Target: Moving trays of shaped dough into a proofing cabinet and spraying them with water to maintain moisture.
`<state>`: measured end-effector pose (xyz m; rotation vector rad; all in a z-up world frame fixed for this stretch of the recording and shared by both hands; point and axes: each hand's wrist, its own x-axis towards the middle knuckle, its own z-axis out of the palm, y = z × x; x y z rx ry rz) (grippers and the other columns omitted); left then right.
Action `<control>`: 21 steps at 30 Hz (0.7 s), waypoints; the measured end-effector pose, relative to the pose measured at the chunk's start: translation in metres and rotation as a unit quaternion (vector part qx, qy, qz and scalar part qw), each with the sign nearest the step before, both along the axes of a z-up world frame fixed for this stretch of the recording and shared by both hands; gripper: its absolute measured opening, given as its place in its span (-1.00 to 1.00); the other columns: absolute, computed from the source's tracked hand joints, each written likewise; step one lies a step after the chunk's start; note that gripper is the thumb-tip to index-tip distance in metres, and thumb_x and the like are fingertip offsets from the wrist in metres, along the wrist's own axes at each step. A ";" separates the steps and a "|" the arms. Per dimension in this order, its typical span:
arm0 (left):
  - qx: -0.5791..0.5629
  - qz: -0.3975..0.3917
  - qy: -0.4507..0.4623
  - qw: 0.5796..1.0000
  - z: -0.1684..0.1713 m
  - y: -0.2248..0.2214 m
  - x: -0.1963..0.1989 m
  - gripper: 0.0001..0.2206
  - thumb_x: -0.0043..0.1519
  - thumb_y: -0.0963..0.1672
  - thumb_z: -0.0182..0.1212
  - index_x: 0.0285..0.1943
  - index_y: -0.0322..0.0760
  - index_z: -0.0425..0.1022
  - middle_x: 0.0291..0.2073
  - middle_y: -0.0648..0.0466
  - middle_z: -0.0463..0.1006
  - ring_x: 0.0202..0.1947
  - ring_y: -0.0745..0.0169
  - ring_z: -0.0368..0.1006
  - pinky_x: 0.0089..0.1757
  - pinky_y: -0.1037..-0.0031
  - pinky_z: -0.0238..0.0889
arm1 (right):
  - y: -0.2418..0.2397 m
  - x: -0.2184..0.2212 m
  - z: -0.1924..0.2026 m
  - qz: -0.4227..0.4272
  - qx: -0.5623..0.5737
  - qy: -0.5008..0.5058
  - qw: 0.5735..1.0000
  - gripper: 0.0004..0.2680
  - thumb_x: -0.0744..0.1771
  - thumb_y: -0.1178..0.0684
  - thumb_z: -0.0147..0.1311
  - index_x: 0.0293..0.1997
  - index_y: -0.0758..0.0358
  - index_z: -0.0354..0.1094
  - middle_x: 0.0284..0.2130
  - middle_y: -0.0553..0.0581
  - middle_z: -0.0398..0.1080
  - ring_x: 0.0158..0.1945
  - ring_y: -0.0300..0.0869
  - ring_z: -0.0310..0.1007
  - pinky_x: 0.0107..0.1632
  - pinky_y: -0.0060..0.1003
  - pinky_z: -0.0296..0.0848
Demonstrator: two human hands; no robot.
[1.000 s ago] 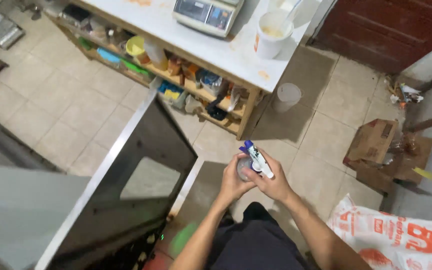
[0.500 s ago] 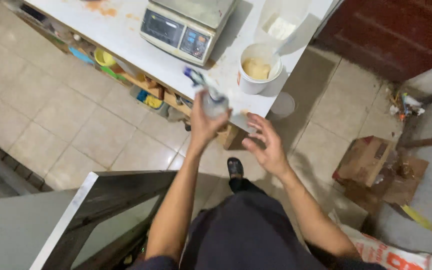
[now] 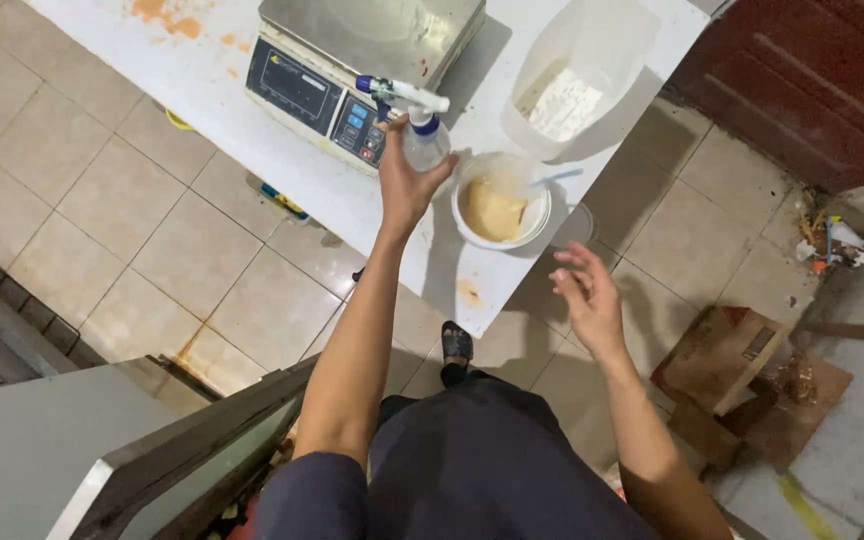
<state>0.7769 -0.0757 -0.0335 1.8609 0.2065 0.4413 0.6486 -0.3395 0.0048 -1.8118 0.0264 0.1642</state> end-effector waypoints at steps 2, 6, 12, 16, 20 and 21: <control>0.018 -0.017 0.033 0.999 0.008 -0.002 0.009 -0.23 -0.06 -0.08 0.57 0.29 -0.08 0.12 0.18 -0.16 0.36 0.24 -0.27 0.19 0.24 -0.05 -0.06 | -0.002 0.019 0.006 0.004 -0.047 -0.022 0.999 -0.67 0.37 0.13 -0.06 0.24 0.50 0.05 0.00 0.46 0.28 0.02 0.22 0.37 -0.03 0.00 0.42; 0.013 -0.048 -0.007 0.999 0.021 -0.008 0.011 -0.35 -0.01 -0.03 0.45 0.19 -0.21 0.15 0.11 -0.01 0.38 0.12 0.07 0.32 0.06 0.35 0.16 | -0.001 0.069 0.003 -0.003 -0.077 -0.021 0.997 -0.64 0.33 0.00 -0.03 0.26 0.26 0.11 -0.02 0.17 0.29 -0.08 -0.14 0.34 -0.09 -0.28 0.44; 0.015 -0.005 0.021 1.000 0.004 -0.017 -0.035 -0.10 -0.04 -0.07 0.57 0.38 -0.41 -0.01 0.26 -0.36 0.14 0.30 -0.38 0.05 0.26 0.02 -0.04 | 0.011 0.109 0.005 0.062 -0.014 -0.221 0.973 -0.71 0.34 0.19 0.11 0.19 0.34 0.26 -0.11 0.23 0.25 -0.12 -0.11 0.40 -0.09 -0.30 0.45; -0.014 0.047 0.177 0.983 -0.021 -0.053 -0.076 -0.49 0.18 0.03 0.23 0.10 -0.45 0.22 -0.03 -0.34 0.33 -0.20 -0.33 0.43 -0.27 0.15 0.38 | 0.019 0.122 -0.001 0.083 -0.052 -0.250 0.963 -0.83 0.33 0.17 0.12 0.01 0.24 0.44 -0.13 0.18 0.30 -0.06 -0.04 0.43 -0.09 -0.31 0.45; -0.013 -0.007 0.235 0.972 -0.035 -0.057 -0.067 -0.84 0.09 -0.14 0.08 -0.29 -0.38 0.27 -0.51 -0.13 0.43 -0.61 -0.04 0.49 -0.59 0.32 0.28 | 0.027 0.120 0.003 0.116 -0.099 -0.293 0.944 -0.91 0.35 0.15 0.09 -0.11 0.16 0.50 -0.21 0.08 0.41 -0.02 0.01 0.41 0.04 -0.14 0.37; -0.014 0.000 0.233 0.972 -0.032 -0.053 -0.068 -0.84 0.09 -0.14 0.08 -0.29 -0.38 0.27 -0.51 -0.13 0.43 -0.61 -0.04 0.49 -0.59 0.32 0.28 | 0.028 0.115 0.003 0.122 -0.096 -0.295 0.943 -0.91 0.35 0.15 0.09 -0.11 0.16 0.50 -0.21 0.08 0.41 -0.02 0.01 0.41 0.04 -0.14 0.37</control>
